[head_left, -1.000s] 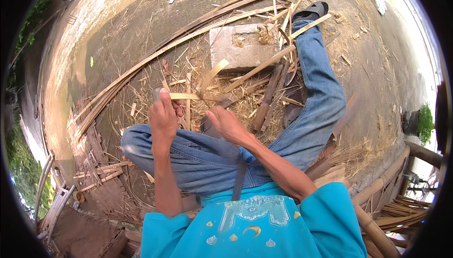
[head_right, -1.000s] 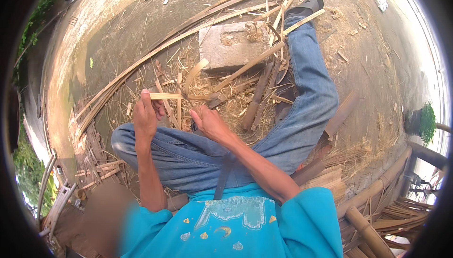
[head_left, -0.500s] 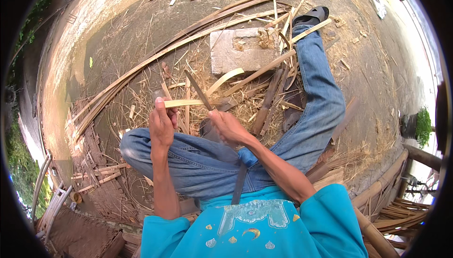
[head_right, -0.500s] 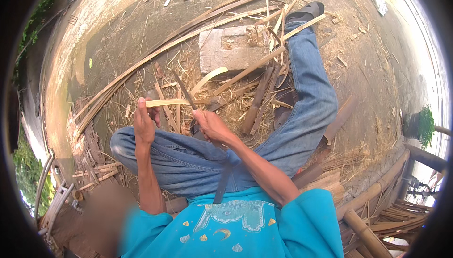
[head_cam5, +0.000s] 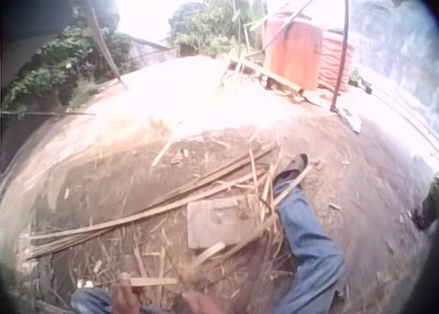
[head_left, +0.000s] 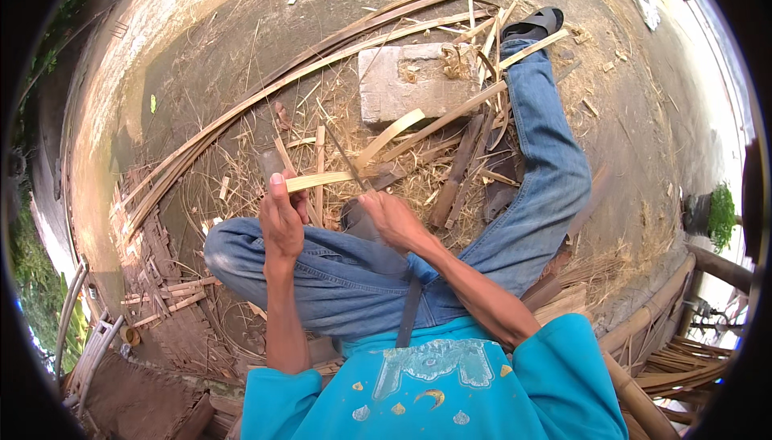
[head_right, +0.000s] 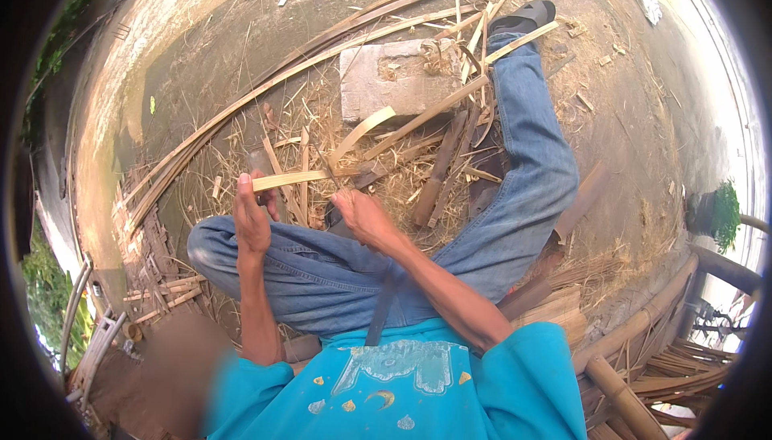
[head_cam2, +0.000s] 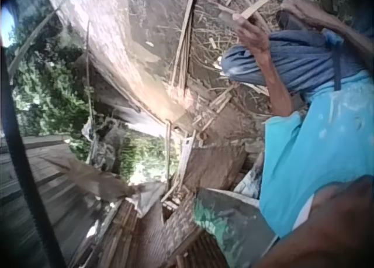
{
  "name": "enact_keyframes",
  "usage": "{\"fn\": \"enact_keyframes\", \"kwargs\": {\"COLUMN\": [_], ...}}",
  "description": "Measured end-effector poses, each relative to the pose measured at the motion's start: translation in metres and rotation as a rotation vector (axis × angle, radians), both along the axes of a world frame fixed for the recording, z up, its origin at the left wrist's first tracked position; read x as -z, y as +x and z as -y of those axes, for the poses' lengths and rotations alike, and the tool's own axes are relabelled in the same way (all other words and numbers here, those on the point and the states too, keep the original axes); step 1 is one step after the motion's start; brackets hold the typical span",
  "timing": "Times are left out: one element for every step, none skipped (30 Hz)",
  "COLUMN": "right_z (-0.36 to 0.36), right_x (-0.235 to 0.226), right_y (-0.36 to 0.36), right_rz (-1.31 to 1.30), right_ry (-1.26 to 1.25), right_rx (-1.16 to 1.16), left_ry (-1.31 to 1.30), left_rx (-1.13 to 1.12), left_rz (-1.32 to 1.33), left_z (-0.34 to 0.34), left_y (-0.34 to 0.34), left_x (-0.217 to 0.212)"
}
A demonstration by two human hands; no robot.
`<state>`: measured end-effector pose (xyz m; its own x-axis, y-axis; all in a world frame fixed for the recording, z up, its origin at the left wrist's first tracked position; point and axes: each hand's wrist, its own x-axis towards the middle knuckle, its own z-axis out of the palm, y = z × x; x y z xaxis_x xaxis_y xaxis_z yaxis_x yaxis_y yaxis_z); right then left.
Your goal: The person sits on the ground and uses a large knife to shave thin strips from a bamboo stick. They repeatedly hold the stick and draw the blade along its length to produce fine shavings, which accumulate on the ground.
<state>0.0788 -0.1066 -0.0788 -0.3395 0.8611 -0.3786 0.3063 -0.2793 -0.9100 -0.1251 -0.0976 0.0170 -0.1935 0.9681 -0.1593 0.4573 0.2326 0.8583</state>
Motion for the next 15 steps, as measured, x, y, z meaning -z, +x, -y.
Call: {"fn": "enact_keyframes", "kwargs": {"right_z": [0.0,0.001,0.005,0.01,0.013,0.014,0.008,0.0,0.0,-0.001,0.0,0.009,0.008,0.006,0.004], "right_x": [-0.021,-0.041,-0.042,-0.043,-0.043,-0.02,0.022,0.047,0.049,0.05,0.051,0.044,0.039,0.035,0.018], "right_y": [-0.003,-0.007,-0.01,-0.012,-0.014,-0.006,0.012,0.02,0.02,0.019,0.019,0.015,0.014,0.015,0.015], "right_rz": [0.023,0.123,0.122,0.122,0.121,0.168,0.216,0.262,0.268,0.274,0.28,0.249,0.199,0.149,0.101], "right_ry": [0.006,0.038,0.112,0.187,0.262,0.17,0.097,0.018,0.019,0.019,0.019,0.051,0.023,-0.005,-0.038], "right_rx": [-0.018,-0.053,-0.053,-0.055,-0.059,-0.047,-0.025,-0.001,-0.023,-0.043,-0.062,-0.024,-0.032,-0.038,-0.049], "left_ry": [0.013,0.029,0.048,0.043,0.037,0.035,0.048,0.056,0.04,0.083,0.071,0.064,0.057,0.086,0.073], "left_rx": [-0.022,-0.038,-0.054,-0.042,-0.032,-0.02,0.0,0.022,0.03,0.019,0.017,0.015,0.015,0.045,0.021], "left_rz": [-0.018,-0.028,-0.045,-0.046,-0.047,-0.048,-0.037,-0.027,-0.017,-0.024,-0.015,-0.009,-0.002,0.024,0.042], "left_z": [0.003,0.003,0.003,0.002,0.001,-0.001,-0.004,-0.004,0.004,-0.006,0.0,0.006,0.009,0.007,0.01], "left_y": [0.002,0.006,0.008,0.01,0.01,0.011,0.013,0.011,0.01,0.012,0.012,0.011,0.01,0.006,0.005], "left_x": [0.0,0.001,0.0,0.001,0.003,0.0,-0.004,-0.004,-0.003,-0.001,-0.001,0.0,0.001,0.006,0.007]}}
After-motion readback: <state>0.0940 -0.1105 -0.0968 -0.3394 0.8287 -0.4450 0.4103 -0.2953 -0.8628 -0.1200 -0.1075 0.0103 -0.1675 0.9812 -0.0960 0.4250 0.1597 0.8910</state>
